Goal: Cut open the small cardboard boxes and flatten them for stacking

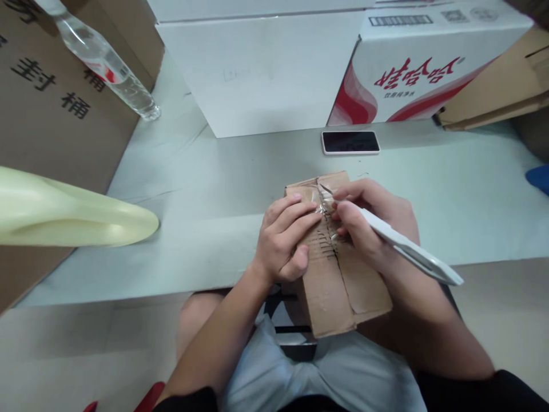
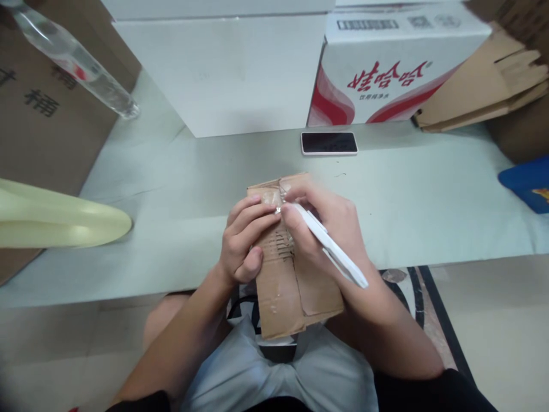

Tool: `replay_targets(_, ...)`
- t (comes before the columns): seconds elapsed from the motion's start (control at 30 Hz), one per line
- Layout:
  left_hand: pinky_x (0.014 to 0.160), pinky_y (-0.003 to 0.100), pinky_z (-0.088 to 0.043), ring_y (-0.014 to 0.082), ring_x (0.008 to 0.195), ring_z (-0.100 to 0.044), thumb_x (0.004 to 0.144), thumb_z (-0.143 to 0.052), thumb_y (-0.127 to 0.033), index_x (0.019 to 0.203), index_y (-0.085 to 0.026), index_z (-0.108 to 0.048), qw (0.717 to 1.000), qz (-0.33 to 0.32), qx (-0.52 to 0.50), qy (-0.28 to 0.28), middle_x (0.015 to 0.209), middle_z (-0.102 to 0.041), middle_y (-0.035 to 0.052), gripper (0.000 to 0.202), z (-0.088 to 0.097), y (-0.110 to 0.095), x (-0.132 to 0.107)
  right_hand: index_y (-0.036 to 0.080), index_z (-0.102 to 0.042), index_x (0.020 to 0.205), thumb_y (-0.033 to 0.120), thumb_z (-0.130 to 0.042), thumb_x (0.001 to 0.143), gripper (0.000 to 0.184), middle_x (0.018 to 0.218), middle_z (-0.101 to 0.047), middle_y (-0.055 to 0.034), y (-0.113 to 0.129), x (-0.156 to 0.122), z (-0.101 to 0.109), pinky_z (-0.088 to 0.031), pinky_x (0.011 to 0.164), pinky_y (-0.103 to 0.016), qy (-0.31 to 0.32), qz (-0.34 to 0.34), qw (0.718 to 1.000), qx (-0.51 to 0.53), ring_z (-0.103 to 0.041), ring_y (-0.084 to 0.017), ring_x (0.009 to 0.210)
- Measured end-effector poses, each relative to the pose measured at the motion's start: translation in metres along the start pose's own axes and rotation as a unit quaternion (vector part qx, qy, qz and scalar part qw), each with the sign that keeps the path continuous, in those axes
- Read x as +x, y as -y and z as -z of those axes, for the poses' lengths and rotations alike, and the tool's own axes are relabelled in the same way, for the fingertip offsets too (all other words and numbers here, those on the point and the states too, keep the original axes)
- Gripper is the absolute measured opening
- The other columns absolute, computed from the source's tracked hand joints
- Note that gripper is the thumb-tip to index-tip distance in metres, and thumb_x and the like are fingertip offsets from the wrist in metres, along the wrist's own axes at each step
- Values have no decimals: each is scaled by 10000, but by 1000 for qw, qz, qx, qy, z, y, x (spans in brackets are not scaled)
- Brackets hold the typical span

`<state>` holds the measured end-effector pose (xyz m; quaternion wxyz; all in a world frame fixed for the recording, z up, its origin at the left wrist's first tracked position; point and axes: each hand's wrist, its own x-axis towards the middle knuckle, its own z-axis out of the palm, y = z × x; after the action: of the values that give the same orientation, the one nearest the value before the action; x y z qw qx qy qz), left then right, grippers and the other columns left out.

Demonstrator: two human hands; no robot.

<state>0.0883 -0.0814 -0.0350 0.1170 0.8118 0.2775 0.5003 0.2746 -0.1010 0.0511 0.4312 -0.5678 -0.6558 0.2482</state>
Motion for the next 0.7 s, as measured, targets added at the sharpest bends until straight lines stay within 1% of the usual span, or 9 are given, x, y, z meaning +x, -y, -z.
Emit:
replay_targets(0.07,1169,501,-490,328,1341,-609,1012,-359,-424,1277,-153,-711,1000,-1,-2,-3,1300,-746,135,517,0,0,0,244,-678,922,332,-610,943,114,709,-721,11,2,0,-1,-530,610,-290,-15,-5,1000,-13,-682,-155,619)
replay_targets(0.17,1166,501,-498,325,1349,-601,1011,-366,-421,1270,-154,-712,1000,-2,-3,-12,1292,-748,134,508,-1,0,0,245,-655,1010,312,-666,871,156,756,-744,6,3,-1,-2,-523,592,-288,-42,-19,999,-28,-695,-167,634)
replay_targets(0.2,1165,503,-500,324,1348,-601,1010,-367,-421,1270,-159,-712,1000,-2,-3,-14,1291,-749,130,505,-2,0,0,241,-647,1003,307,-688,839,182,771,-747,1,4,-1,-2,-520,586,-287,-45,-19,998,-35,-693,-168,635)
replay_targets(0.27,1165,507,-501,323,1344,-603,1008,-372,-419,1270,-167,-712,1000,-1,-4,-17,1287,-751,123,498,-2,0,0,232,-638,933,281,-700,801,154,775,-740,-4,5,-2,-1,-511,577,-279,-43,-11,998,-48,-676,-161,632)
replay_targets(0.33,1167,505,-499,322,1339,-606,1006,-373,-416,1266,-167,-712,1000,1,-8,-20,1284,-751,122,494,-3,1,0,224,-644,887,229,-674,790,102,778,-734,-1,7,-2,0,-502,574,-263,-35,1,998,-59,-661,-144,630)
replay_targets(0.4,1171,501,-495,321,1330,-610,1006,-370,-411,1259,-159,-712,1000,3,-13,-22,1280,-752,126,495,-4,1,0,215,-671,900,184,-639,787,122,817,-737,-5,7,-1,0,-497,572,-248,-31,18,997,-61,-665,-134,650)
replay_targets(0.53,1171,514,-490,323,1330,-611,1001,-366,-413,1268,-171,-707,1000,6,-15,-19,1290,-748,121,496,-4,1,-1,202,-705,930,158,-614,801,164,928,-758,-36,7,-1,1,-533,648,-280,-30,25,997,-68,-692,-147,729)
replay_targets(0.63,1166,519,-491,324,1333,-609,994,-373,-417,1271,-178,-706,1000,6,-16,-19,1285,-749,120,495,-4,1,0,214,-691,947,178,-623,812,155,857,-752,-16,6,-2,1,-547,719,-336,-31,13,996,-79,-688,-166,716)
replay_targets(0.7,1164,519,-493,325,1336,-607,992,-377,-411,1273,-179,-706,1000,5,-16,-19,1283,-750,121,491,-4,1,0,221,-680,953,194,-628,817,148,827,-740,-7,6,-3,2,-542,715,-347,-25,13,996,-81,-673,-166,681)
